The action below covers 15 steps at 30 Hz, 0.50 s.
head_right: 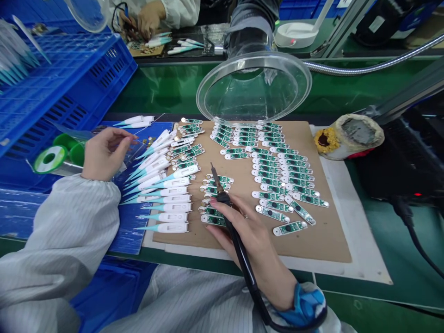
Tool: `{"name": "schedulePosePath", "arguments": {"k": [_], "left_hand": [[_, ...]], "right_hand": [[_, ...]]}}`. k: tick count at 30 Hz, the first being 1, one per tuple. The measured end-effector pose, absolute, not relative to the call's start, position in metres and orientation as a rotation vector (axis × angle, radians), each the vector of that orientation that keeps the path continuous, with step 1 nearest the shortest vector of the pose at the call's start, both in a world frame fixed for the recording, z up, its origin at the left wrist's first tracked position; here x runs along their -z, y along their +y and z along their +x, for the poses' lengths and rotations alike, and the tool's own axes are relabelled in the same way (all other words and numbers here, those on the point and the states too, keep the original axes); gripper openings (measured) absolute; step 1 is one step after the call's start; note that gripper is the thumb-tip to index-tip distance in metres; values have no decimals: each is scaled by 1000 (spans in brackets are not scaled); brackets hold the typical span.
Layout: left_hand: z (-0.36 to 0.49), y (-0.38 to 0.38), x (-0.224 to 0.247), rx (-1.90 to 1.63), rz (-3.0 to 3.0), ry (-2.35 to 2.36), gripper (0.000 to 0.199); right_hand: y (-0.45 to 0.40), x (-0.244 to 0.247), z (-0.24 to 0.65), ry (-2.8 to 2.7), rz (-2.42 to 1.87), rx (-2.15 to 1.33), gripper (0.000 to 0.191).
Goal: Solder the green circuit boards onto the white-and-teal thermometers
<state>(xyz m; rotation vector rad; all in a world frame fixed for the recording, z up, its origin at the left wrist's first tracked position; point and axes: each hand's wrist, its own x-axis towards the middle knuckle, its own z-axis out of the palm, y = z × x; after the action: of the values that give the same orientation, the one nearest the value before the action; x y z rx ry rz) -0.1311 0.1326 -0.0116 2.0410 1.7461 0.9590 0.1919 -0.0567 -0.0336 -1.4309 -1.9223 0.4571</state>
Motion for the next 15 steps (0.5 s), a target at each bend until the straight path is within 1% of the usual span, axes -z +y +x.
{"name": "schedulePosePath", "arguments": {"k": [5,8,10,12,15], "left_hand": [[-111,101,-14,-1036,2111,1723,19],[-89,65,-30,-1030,2205,1594,13],[-72,40,-34,-933,2208,1388,20],[-56,18,-31,-818,2087,1205,28],[-34,-7,-21,-757,1856,1049,32]], "right_hand": [[-55,29,192,-1911,-1431,-485,47],[-54,26,191,-1839,-1417,-515,41],[-54,24,191,-1763,-1387,-512,42],[-57,22,190,-1681,-1381,-520,49],[-65,20,188,-1528,-1388,-644,53]]}}
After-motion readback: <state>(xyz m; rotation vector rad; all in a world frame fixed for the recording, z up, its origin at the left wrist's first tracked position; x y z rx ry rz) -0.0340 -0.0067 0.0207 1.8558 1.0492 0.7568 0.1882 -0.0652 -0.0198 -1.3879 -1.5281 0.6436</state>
